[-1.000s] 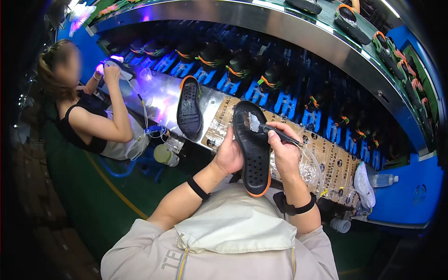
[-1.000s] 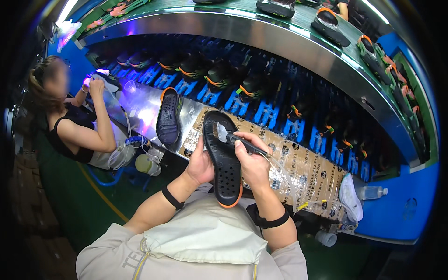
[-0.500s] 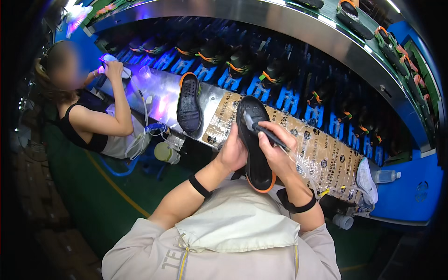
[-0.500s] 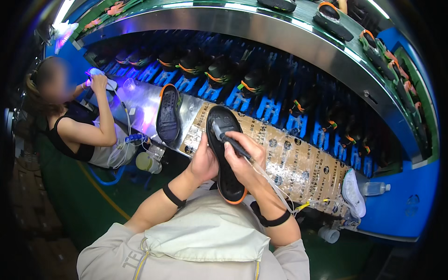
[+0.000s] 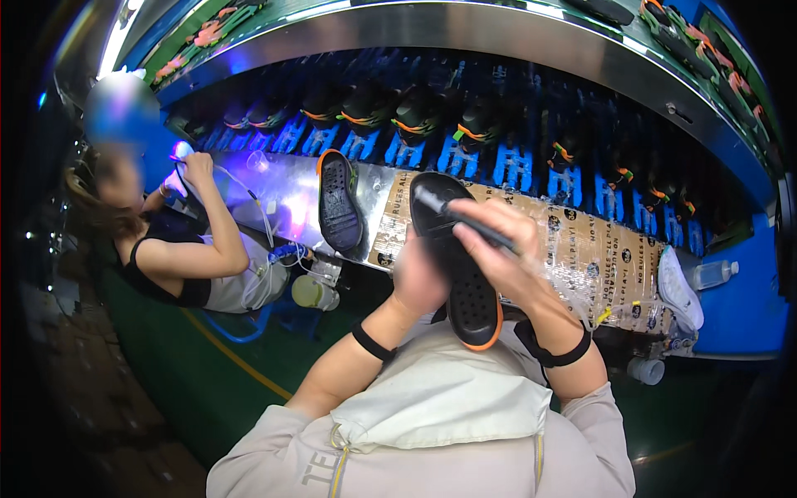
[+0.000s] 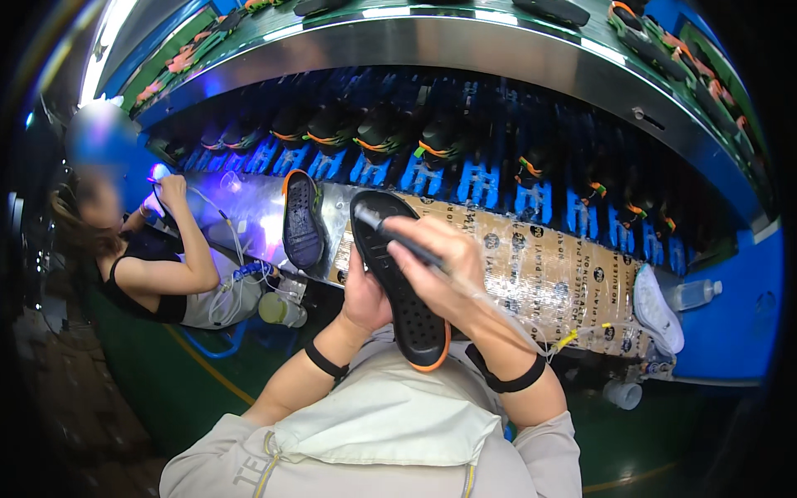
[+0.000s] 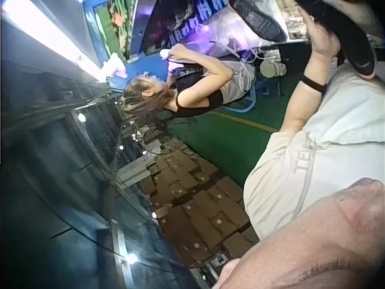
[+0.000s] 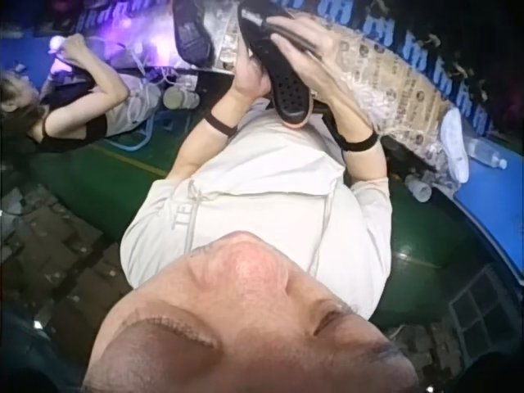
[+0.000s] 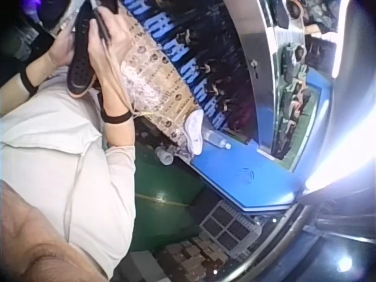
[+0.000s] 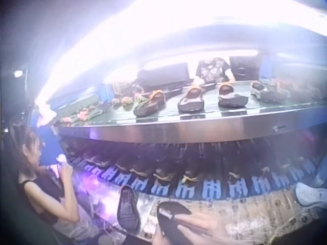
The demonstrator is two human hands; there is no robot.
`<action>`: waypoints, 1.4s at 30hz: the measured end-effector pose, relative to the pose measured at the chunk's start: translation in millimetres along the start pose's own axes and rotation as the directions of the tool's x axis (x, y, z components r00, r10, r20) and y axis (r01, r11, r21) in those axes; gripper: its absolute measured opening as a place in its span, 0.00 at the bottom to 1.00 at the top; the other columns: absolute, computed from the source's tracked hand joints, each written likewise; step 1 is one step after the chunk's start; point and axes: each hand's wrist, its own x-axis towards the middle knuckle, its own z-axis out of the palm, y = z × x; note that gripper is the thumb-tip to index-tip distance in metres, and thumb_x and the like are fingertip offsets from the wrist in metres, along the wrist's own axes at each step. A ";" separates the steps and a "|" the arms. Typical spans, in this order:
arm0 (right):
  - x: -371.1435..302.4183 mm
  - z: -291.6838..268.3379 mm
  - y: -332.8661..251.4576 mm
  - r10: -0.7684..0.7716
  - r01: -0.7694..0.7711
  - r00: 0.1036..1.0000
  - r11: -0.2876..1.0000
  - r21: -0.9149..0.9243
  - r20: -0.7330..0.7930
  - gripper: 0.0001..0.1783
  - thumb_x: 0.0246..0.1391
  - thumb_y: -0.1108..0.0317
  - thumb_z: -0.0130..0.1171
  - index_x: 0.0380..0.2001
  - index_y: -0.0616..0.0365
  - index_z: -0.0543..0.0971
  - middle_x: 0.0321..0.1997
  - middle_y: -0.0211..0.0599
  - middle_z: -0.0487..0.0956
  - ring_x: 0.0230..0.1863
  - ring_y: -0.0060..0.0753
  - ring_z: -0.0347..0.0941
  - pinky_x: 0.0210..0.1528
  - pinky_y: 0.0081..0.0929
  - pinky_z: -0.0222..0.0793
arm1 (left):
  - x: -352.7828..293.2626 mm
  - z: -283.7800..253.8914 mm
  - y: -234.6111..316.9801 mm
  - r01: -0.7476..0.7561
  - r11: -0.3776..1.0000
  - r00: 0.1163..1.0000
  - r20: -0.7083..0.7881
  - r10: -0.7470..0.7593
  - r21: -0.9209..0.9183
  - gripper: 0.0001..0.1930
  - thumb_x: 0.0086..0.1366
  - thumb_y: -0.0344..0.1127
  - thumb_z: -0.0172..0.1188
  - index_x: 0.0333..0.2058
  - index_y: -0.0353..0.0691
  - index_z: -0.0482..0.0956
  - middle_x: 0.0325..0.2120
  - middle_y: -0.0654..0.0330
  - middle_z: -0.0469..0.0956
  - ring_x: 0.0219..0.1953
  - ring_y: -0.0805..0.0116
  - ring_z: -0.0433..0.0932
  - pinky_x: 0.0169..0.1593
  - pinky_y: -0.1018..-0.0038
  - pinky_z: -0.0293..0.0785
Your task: The person applies a liquid substance to the underside of shoe soles using a specialized applicator tool. The person picks up soles from a rack, applies the substance to specific areas of the sole, and places the treated soles onto a moving conveyor belt.
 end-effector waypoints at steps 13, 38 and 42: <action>7.7 -17.6 -5.8 -0.118 0.123 0.902 0.992 0.015 0.415 0.13 0.55 0.70 0.73 0.44 0.58 0.88 0.37 0.42 0.85 0.39 0.48 0.82 0.45 0.41 0.76 | 10.4 7.7 30.0 -0.029 0.991 0.999 -0.045 0.023 -0.134 0.42 0.77 0.75 0.38 0.69 0.47 0.74 0.64 0.55 0.80 0.64 0.55 0.80 0.69 0.54 0.77; -8.3 -4.2 -44.5 -0.221 0.235 0.861 0.972 0.027 0.459 0.18 0.54 0.72 0.77 0.49 0.55 0.89 0.31 0.33 0.82 0.34 0.38 0.78 0.42 0.37 0.65 | 39.8 43.9 108.0 -0.237 0.971 0.971 -0.026 0.237 0.015 0.53 0.68 0.81 0.47 0.59 0.26 0.74 0.51 0.47 0.78 0.49 0.54 0.80 0.59 0.56 0.80; -5.4 -6.7 -47.4 -0.146 0.186 0.917 0.980 -0.075 0.371 0.15 0.57 0.69 0.76 0.48 0.53 0.89 0.35 0.33 0.84 0.36 0.38 0.80 0.43 0.37 0.65 | 43.0 63.0 119.6 -0.252 0.967 0.968 0.033 0.250 0.050 0.56 0.66 0.83 0.47 0.61 0.25 0.73 0.53 0.44 0.79 0.48 0.52 0.80 0.58 0.55 0.80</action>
